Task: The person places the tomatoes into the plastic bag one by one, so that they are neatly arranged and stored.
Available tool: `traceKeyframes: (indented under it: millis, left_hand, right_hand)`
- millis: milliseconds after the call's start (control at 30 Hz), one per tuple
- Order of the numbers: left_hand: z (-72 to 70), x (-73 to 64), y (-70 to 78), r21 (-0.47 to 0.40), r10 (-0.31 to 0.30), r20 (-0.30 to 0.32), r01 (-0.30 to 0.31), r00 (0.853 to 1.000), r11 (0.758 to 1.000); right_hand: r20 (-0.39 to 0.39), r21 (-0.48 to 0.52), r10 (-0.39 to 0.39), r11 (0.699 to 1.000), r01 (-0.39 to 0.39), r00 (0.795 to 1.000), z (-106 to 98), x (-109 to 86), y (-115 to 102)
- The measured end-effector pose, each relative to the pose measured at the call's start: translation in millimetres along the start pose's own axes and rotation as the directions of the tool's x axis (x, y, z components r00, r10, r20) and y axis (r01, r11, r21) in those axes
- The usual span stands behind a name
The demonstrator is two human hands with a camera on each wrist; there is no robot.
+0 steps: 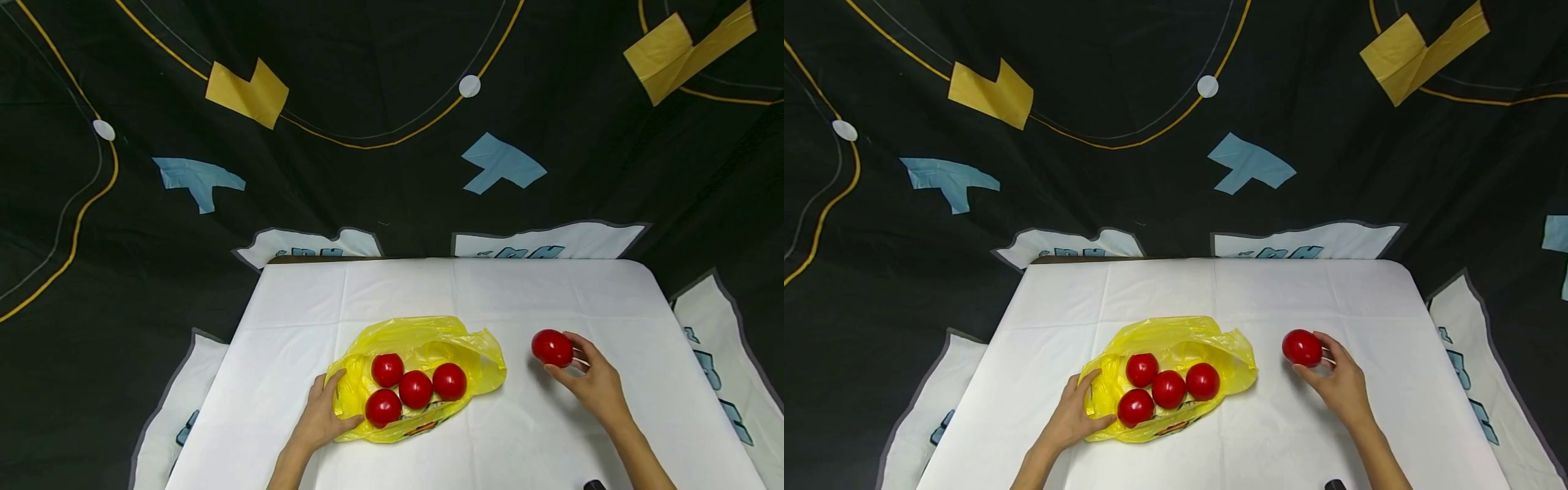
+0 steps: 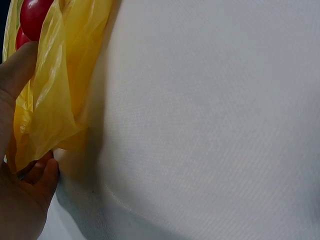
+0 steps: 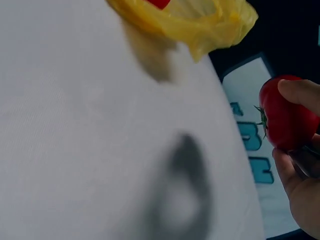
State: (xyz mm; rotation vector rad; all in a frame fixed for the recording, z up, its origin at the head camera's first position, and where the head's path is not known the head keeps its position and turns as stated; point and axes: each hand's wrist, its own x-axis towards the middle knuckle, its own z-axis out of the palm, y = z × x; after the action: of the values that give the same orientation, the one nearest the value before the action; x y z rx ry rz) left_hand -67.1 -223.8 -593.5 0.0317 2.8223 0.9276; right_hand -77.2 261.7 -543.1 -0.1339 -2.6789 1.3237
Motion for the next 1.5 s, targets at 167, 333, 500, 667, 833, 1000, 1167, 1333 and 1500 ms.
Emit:
traceKeyframes:
  millis: [167, 333, 500, 667, 833, 1000, 1167, 1333, 1500]
  left_hand:
    - [-0.3, 0.2, -0.1, 0.003, -0.013, 0.008, 0.013, 1.000, 1.000]
    - [-0.3, 0.5, -0.6, 0.002, -0.012, 0.013, 0.012, 1.000, 1.000]
    - [-0.5, 0.5, -1.2, 0.000, -0.011, 0.014, 0.011, 1.000, 1.000]
    - [-1.0, 0.7, -1.8, 0.001, -0.010, 0.015, 0.010, 1.000, 1.000]
    - [0.4, 1.2, -2.8, -0.005, -0.012, 0.016, 0.012, 1.000, 1.000]
    - [1.6, 1.6, -3.6, -0.005, -0.008, 0.013, 0.008, 1.000, 1.000]
    - [0.7, 1.2, -3.2, -0.010, -0.008, 0.010, 0.008, 1.000, 1.000]
    - [-0.7, 0.2, -2.0, -0.014, -0.009, 0.009, 0.009, 1.000, 1.000]
    - [-0.3, 0.6, -2.1, -0.013, -0.007, 0.007, 0.007, 1.000, 1.000]
  right_hand:
    - [0.009, 0.013, -0.001, 1.000, 0.001, 1.000, 2.8, -2.7, -16.6]
    - [0.018, 0.033, -0.026, 0.999, 0.026, 0.999, 8.4, -4.1, -30.4]
    - [0.007, 0.049, -0.082, 0.995, 0.081, 0.997, 13.4, -4.9, -43.7]
    - [0.011, 0.094, -0.139, 0.986, 0.138, 0.990, 20.4, -4.6, -57.5]
    - [0.033, 0.123, -0.186, 0.976, 0.181, 0.982, 29.6, -3.3, -67.5]
    - [0.051, 0.136, -0.207, 0.971, 0.198, 0.977, 36.8, -2.2, -77.2]
    - [0.077, 0.154, -0.226, 0.965, 0.213, 0.971, 42.3, -1.6, -87.7]
    - [0.106, 0.150, -0.249, 0.961, 0.232, 0.963, 51.6, -0.6, -97.0]
    - [0.139, 0.180, -0.265, 0.954, 0.238, 0.954, 65.9, 0.2, -105.1]
